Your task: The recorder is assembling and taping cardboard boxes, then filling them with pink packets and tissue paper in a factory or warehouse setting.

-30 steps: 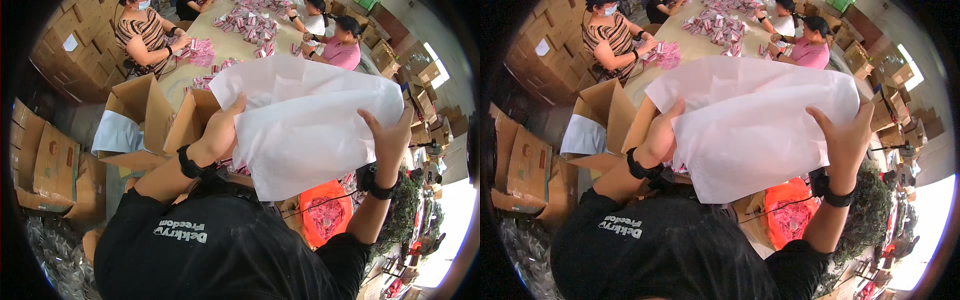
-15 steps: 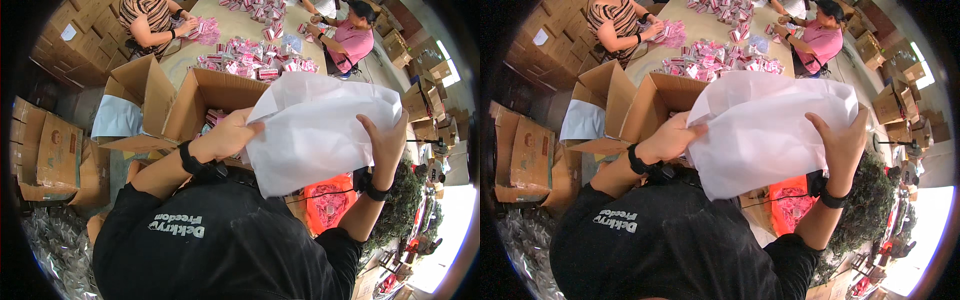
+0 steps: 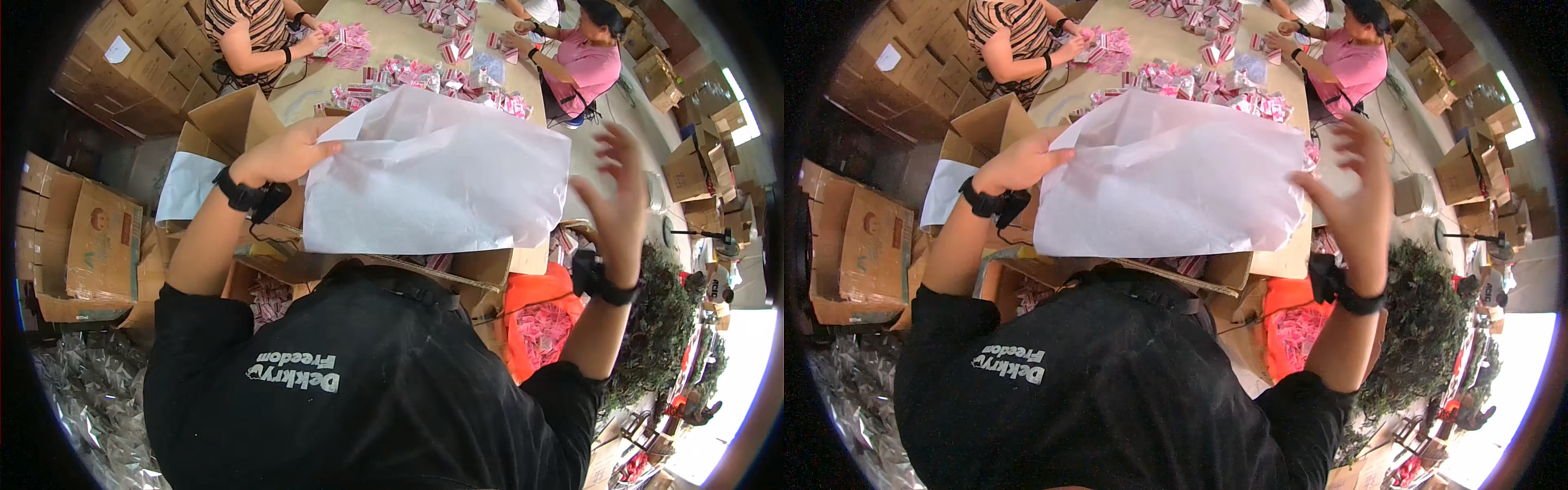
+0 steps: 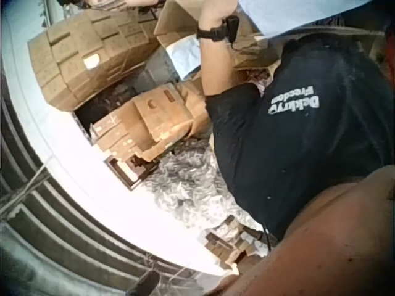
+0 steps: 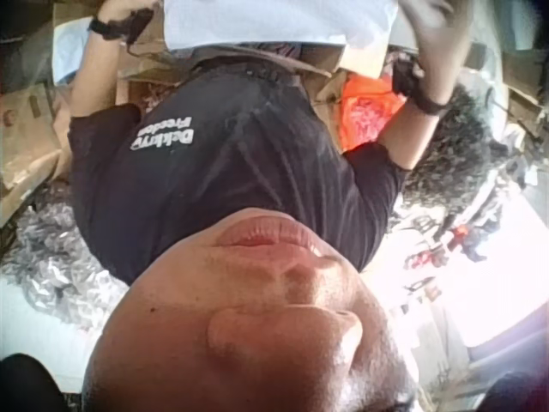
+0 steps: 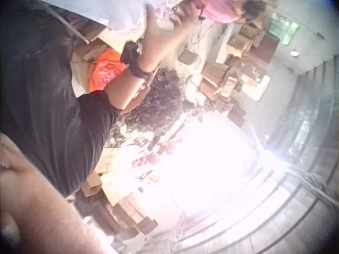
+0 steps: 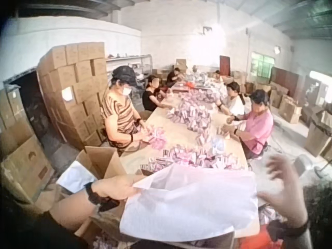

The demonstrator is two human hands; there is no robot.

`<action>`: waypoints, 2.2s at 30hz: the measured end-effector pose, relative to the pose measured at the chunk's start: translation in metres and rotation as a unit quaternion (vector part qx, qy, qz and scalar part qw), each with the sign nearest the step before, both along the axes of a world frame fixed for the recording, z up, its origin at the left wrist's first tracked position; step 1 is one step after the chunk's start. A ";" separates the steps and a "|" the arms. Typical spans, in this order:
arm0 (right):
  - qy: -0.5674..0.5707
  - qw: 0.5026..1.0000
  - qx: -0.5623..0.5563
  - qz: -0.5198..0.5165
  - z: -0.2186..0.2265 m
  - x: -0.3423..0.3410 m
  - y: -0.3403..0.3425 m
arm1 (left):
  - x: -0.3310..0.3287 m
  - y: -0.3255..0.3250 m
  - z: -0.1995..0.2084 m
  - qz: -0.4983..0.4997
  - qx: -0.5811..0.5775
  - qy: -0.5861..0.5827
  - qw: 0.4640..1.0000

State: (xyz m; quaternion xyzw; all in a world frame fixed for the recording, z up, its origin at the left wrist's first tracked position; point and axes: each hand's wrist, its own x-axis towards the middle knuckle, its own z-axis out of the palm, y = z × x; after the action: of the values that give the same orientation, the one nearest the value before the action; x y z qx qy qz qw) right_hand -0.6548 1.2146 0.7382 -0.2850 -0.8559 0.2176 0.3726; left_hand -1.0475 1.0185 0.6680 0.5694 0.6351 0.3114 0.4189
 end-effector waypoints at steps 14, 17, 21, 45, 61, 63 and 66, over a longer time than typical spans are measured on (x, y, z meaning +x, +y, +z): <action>-0.618 0.766 0.116 0.134 -0.090 -0.150 0.014 | -0.006 0.049 -0.056 -0.089 0.044 0.312 0.945; -0.616 0.766 0.095 0.157 -0.096 -0.166 -0.003 | 0.007 0.060 -0.063 -0.151 -0.110 0.411 0.892; -0.588 0.787 0.071 0.176 -0.120 -0.178 -0.017 | 0.022 0.043 -0.062 -0.105 -0.073 0.540 0.832; -0.259 0.939 -0.226 -0.004 -0.053 -0.055 -0.040 | 0.081 0.144 -0.142 -0.447 -0.033 0.371 0.813; -0.070 0.988 -0.082 -0.106 -0.135 -0.013 -0.110 | 0.149 0.066 -0.234 -0.234 -0.152 0.446 0.850; -0.026 0.992 -0.084 -0.090 -0.138 -0.010 -0.110 | 0.150 0.059 -0.236 -0.204 -0.132 0.455 0.857; 0.008 0.994 -0.080 -0.079 -0.145 -0.007 -0.110 | 0.144 0.056 -0.236 -0.231 -0.012 0.463 0.856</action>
State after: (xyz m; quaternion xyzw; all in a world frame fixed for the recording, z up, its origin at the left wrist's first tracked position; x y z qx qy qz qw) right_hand -0.6616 1.1049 0.5929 -0.3790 -0.8075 0.2571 0.3717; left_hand -0.9035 1.0741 0.4321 0.7730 0.6095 -0.1017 0.1433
